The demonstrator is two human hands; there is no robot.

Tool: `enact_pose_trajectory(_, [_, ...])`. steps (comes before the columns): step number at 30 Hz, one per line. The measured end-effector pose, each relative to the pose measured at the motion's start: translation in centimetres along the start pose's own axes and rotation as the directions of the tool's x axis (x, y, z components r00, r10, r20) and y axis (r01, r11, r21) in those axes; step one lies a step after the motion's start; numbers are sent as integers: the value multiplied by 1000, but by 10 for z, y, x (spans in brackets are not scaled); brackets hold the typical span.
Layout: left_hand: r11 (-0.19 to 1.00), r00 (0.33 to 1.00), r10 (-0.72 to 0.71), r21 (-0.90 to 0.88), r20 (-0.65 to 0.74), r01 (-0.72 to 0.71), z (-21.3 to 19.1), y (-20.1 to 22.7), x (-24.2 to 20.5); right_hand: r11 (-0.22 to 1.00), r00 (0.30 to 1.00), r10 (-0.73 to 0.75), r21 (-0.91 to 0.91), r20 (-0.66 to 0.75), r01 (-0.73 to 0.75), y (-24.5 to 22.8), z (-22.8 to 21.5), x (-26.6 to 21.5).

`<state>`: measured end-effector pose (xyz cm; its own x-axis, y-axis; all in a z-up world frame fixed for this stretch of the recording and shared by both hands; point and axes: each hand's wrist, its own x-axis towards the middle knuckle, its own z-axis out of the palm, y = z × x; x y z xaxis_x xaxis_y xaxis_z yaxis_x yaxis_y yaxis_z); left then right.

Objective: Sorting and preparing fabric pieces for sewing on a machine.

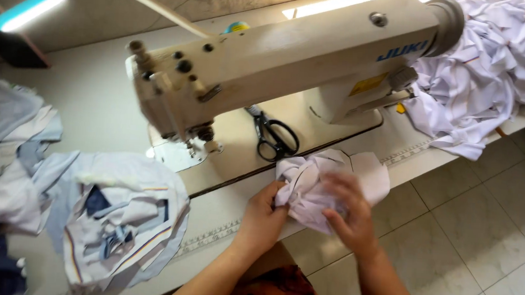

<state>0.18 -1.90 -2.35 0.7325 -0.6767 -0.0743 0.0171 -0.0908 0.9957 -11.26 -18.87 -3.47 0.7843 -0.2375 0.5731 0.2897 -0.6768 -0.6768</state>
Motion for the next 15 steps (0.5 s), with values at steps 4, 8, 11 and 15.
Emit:
enact_pose_trajectory(4, [935, 978, 34, -338, -205, -104, -40, -9, -11, 804, 960, 157, -594, 233, 13, 8, -12, 7])
enact_pose_trajectory(8, [874, 960, -40, -475, -276, -100, -72, -15, -29, 866, 987, 53, -499, 151, 30, 32, -3, 2])
enact_pose_trajectory(11, [826, 957, -43, -549, -288, -128, -93, 10, -46, 967, 970, 236, -90, -52, -240, 33, 2, 3])
enact_pose_trajectory(15, [822, 948, 0, -539, -317, -181, -130, 39, -73, 850, 862, 464, 378, -204, -368, 15, 7, 22])
